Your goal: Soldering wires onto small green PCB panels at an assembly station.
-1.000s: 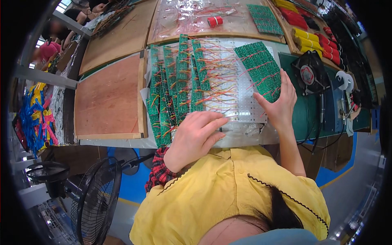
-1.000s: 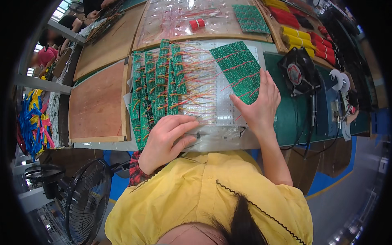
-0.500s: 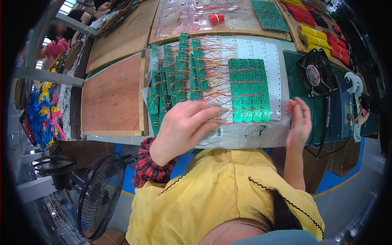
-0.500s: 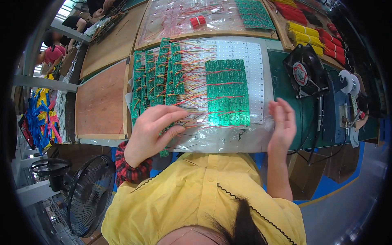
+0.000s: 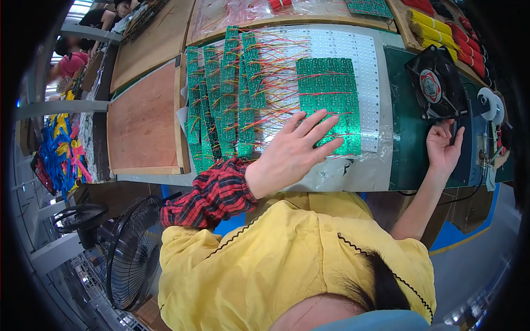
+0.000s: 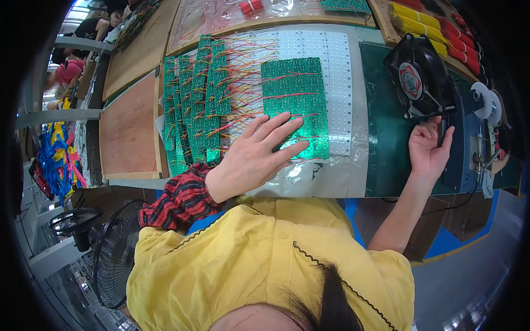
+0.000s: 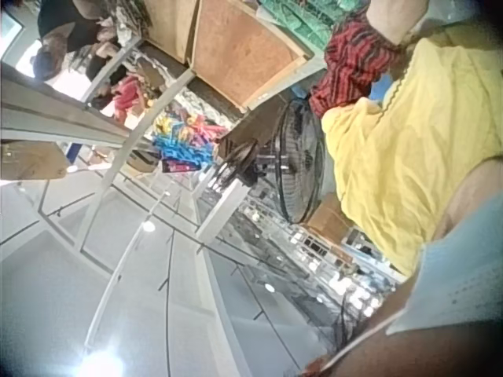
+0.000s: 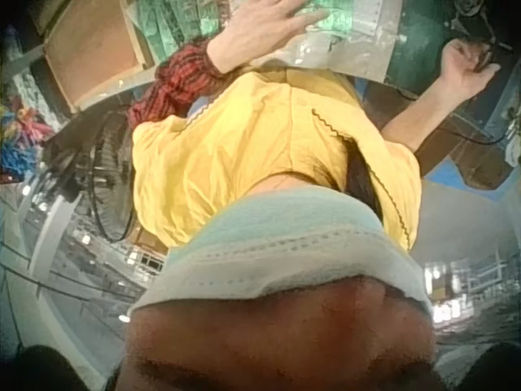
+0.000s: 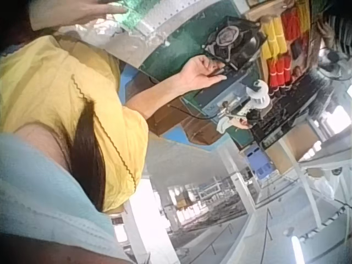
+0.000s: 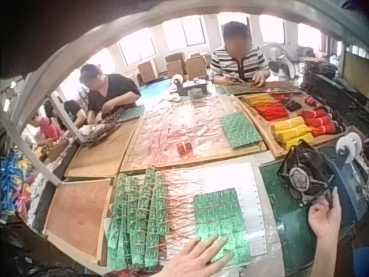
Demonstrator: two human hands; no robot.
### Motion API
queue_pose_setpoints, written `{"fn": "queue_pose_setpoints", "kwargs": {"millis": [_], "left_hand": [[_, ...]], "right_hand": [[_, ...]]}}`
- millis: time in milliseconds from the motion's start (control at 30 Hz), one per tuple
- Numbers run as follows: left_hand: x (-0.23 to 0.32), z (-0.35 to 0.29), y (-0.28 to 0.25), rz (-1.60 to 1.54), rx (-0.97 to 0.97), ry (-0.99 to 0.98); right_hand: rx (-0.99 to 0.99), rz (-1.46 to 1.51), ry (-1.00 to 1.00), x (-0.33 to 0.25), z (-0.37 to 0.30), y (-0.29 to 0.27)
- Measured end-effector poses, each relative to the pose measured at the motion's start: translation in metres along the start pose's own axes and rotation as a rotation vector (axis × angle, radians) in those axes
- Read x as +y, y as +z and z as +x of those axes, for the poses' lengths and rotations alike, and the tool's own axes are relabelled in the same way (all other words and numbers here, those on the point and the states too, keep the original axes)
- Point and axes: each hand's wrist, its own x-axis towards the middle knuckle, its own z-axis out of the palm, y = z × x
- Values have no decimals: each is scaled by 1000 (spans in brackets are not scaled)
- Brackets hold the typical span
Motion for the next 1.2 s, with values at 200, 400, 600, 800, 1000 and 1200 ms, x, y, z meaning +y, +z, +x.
{"fn": "queue_pose_setpoints", "kwargs": {"millis": [200, 400, 600, 800, 1000, 1200], "left_hand": [[-4, -6, -3, -20, -48, 10], [-3, -4, -6, -1, -56, 14], [-4, -12, -1, -22, -52, 1], [-1, -11, -3, -77, -43, -20], [-6, -9, -5, -97, -77, -43], [-7, -7, -32, -73, -151, -55]], "right_hand": [[-216, -127, -180, -1, -1, -17], [-333, -266, -405, -12, -14, -12], [-139, -461, -661, -25, -19, 0], [-57, -623, -877, -9, -33, 2], [-104, -537, -698, 2, -36, -1], [-254, -412, -618, 6, -53, 12]]}}
